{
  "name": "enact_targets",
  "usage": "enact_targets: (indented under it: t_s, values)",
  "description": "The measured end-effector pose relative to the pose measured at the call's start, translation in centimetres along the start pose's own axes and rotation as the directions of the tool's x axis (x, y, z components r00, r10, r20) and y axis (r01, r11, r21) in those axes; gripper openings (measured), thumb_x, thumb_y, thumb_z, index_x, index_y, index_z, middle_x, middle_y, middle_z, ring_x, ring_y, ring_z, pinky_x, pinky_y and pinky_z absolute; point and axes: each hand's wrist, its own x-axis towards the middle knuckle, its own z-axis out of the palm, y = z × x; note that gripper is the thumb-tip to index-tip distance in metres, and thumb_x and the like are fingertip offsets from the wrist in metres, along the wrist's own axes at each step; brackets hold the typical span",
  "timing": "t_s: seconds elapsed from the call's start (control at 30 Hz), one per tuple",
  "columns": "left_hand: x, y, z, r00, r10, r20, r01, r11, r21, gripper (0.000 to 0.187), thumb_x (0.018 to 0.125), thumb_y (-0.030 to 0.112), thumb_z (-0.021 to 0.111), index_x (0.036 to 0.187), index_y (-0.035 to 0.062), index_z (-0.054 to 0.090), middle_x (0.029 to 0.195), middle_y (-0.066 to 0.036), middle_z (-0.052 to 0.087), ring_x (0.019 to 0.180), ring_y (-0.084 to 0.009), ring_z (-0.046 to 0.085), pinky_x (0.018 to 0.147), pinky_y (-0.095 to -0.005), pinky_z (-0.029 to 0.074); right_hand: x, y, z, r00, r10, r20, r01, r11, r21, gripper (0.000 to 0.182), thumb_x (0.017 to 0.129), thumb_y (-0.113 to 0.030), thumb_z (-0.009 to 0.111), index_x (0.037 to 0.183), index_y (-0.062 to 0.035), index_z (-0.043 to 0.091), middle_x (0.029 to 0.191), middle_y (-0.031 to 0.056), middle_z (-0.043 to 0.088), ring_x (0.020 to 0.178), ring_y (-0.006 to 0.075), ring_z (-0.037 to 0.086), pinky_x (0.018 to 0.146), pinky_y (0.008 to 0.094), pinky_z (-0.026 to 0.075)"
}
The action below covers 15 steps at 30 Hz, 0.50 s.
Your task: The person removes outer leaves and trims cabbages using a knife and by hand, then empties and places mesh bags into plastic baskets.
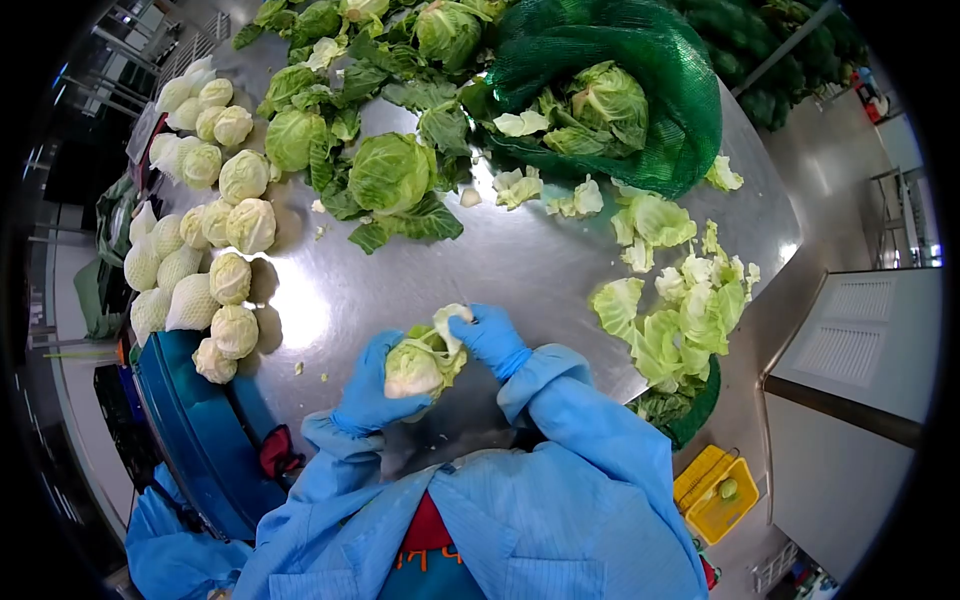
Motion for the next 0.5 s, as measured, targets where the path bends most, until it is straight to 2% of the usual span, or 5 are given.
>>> enact_targets:
  t_s: [0.13,0.2,0.3,0.4,0.5]
  values:
    - [-2.4,-3.5,-1.1,0.997,0.075,0.003,-0.074,0.987,-0.14,0.094,0.057,0.034,0.091,0.134,0.0034,0.047,0.136,-0.019,0.045,0.129,-0.0347,0.043,0.108,-0.0419,0.036,1.0,0.7,-3.0,0.96,-0.161,-0.23,0.069,0.928,-0.366,0.032,0.088,-0.027,0.067,0.114,-0.0086,0.068,0.086,0.0111,0.068,0.075,0.0217,0.066,0.069,0.0348,0.053]
    - [-3.4,-4.8,-0.8,1.0,-0.008,-0.005,0.006,0.953,-0.304,0.097,0.056,0.035,0.092,0.135,0.0027,0.045,0.138,-0.018,0.042,0.13,-0.0338,0.041,0.109,-0.0412,0.035,0.9,-0.9,-4.5,0.832,-0.456,-0.317,-0.031,0.531,-0.847,0.041,0.086,-0.023,0.068,0.126,-0.0143,0.062,0.092,0.0106,0.066,0.073,0.0243,0.065,0.068,0.0366,0.054]
    - [-3.2,-3.9,-1.0,0.998,-0.053,0.04,0.063,0.94,-0.335,0.105,0.055,0.037,0.093,0.138,0.001,0.041,0.138,-0.018,0.041,0.13,-0.0329,0.041,0.11,-0.0409,0.033,0.0,-5.9,-3.9,0.726,-0.619,-0.3,0.161,0.577,-0.801,0.05,0.084,-0.022,0.068,0.133,-0.0192,0.057,0.092,0.0104,0.063,0.073,0.0281,0.062,0.069,0.0381,0.053]
    - [-3.1,-3.6,-0.7,0.995,-0.083,0.049,0.094,0.945,-0.314,0.116,0.052,0.041,0.094,0.141,-0.0014,0.035,0.137,-0.019,0.041,0.13,-0.0331,0.04,0.11,-0.0417,0.032,-1.5,-5.2,-1.0,0.933,-0.357,-0.037,0.262,0.747,-0.612,0.052,0.083,-0.025,0.073,0.132,-0.016,0.057,0.09,0.0088,0.063,0.076,0.025,0.062,0.073,0.0359,0.052]
    - [-2.7,-4.0,-0.7,0.995,-0.084,0.056,0.095,0.97,-0.223,0.124,0.048,0.045,0.095,0.143,-0.0033,0.031,0.137,-0.021,0.041,0.129,-0.034,0.041,0.11,-0.0427,0.032,-1.7,-5.4,2.4,0.954,0.139,0.264,-0.044,0.941,-0.335,0.059,0.081,-0.031,0.077,0.131,-0.0077,0.056,0.1,0.0094,0.066,0.09,0.019,0.063,0.081,0.0318,0.052]
